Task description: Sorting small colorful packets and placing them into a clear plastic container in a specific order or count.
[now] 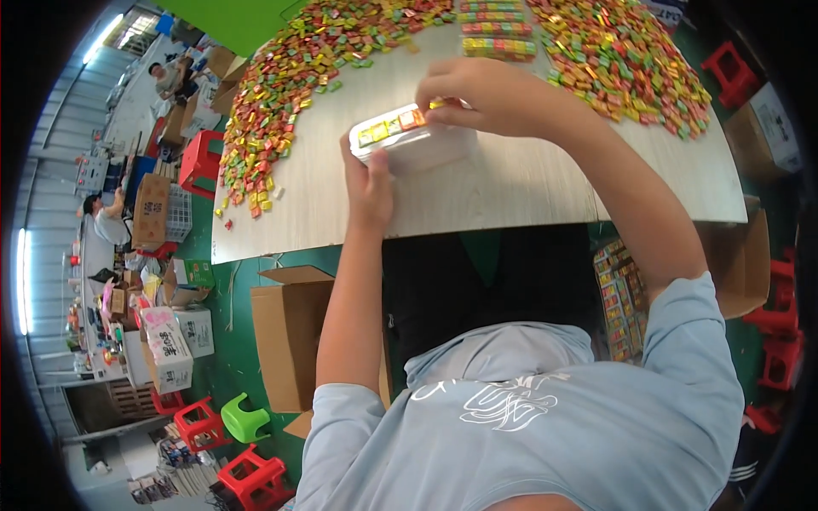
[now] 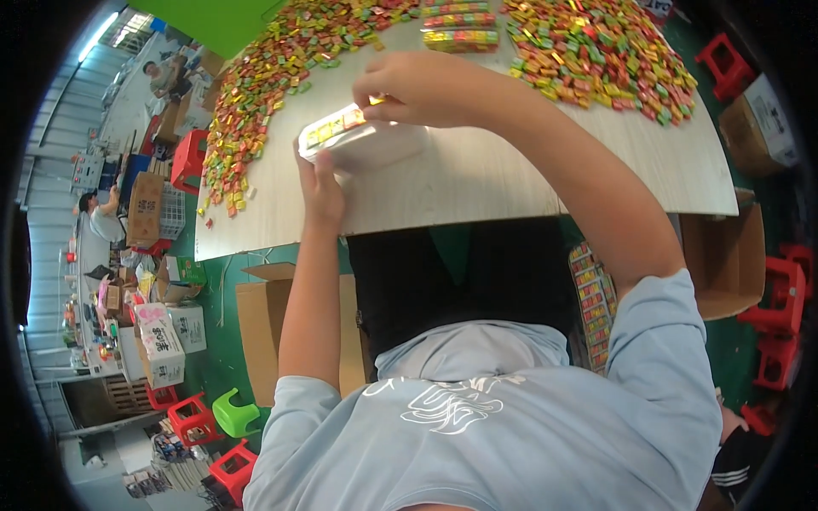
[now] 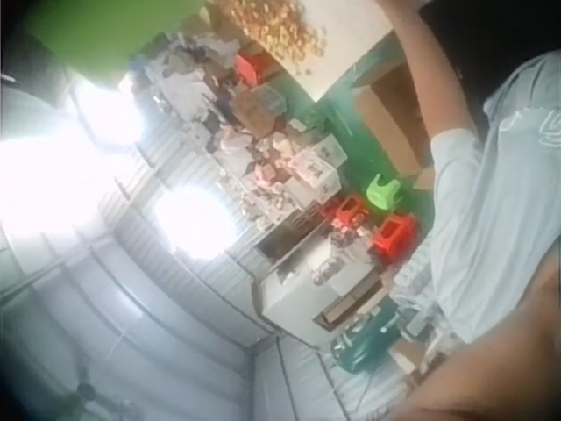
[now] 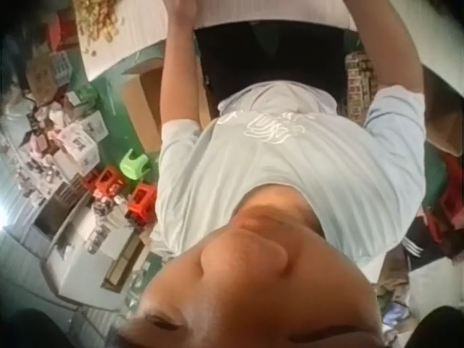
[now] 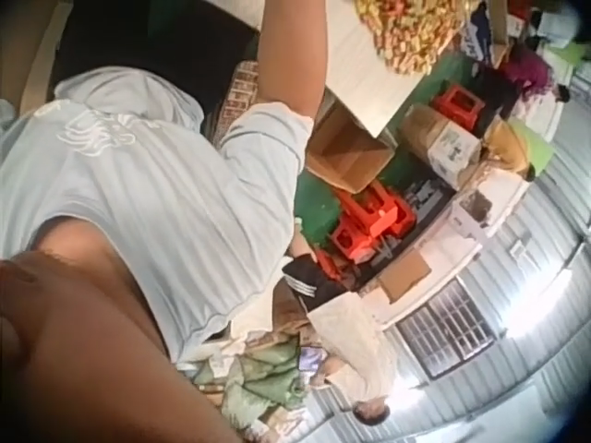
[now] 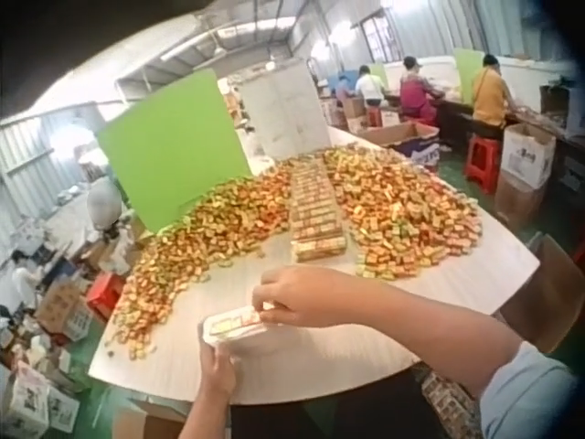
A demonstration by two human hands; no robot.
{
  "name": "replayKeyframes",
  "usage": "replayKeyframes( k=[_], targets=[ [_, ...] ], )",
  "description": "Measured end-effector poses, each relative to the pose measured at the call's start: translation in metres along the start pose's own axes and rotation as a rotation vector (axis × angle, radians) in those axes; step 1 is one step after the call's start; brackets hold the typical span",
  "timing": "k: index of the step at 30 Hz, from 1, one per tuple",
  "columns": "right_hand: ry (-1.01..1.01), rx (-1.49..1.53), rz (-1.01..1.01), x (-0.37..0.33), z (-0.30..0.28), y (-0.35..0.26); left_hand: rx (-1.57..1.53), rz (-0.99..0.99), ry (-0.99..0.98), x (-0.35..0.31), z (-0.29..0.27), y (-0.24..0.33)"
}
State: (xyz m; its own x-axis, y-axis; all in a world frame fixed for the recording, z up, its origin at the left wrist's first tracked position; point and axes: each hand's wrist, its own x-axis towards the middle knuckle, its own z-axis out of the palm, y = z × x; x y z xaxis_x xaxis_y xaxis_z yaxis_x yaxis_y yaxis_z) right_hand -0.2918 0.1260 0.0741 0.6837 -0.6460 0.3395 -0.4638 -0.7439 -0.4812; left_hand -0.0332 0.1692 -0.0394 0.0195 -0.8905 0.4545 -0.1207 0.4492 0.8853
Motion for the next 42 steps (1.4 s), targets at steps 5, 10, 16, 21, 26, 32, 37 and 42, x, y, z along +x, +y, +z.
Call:
replayKeyframes(
  k=[5, 10, 16, 21, 26, 32, 37, 42],
  targets=[
    [0.023, -0.338, -0.245, 0.005, -0.005, 0.007, -0.041, -0.066, -0.054, 0.002, 0.005, 0.011],
    [0.041, -0.541, -0.391, 0.002, -0.010, 0.001, -0.064, -0.120, -0.133, 0.004, -0.010, 0.026],
    [0.055, -0.646, -0.426, -0.002, -0.007, -0.009, 0.098, -0.235, -0.242, 0.012, -0.013, 0.047],
    [-0.064, -0.624, -0.383, -0.005, -0.012, -0.015, 0.076, -0.267, -0.303, 0.018, -0.014, 0.052],
    [-0.206, -0.673, -0.371, 0.002, -0.022, -0.024, 0.080, -0.299, -0.314, 0.022, -0.011, 0.054],
    [-0.309, -0.747, -0.385, 0.007, -0.027, -0.034, 0.053, -0.283, -0.281, 0.022, -0.006, 0.057],
    [-0.389, -0.733, -0.386, 0.019, -0.041, -0.046, -0.039, -0.305, -0.219, 0.014, 0.001, 0.057],
    [-0.525, -0.624, -0.300, 0.026, -0.048, -0.049, 0.016, -0.285, -0.225, 0.013, -0.001, 0.053]
  ],
)
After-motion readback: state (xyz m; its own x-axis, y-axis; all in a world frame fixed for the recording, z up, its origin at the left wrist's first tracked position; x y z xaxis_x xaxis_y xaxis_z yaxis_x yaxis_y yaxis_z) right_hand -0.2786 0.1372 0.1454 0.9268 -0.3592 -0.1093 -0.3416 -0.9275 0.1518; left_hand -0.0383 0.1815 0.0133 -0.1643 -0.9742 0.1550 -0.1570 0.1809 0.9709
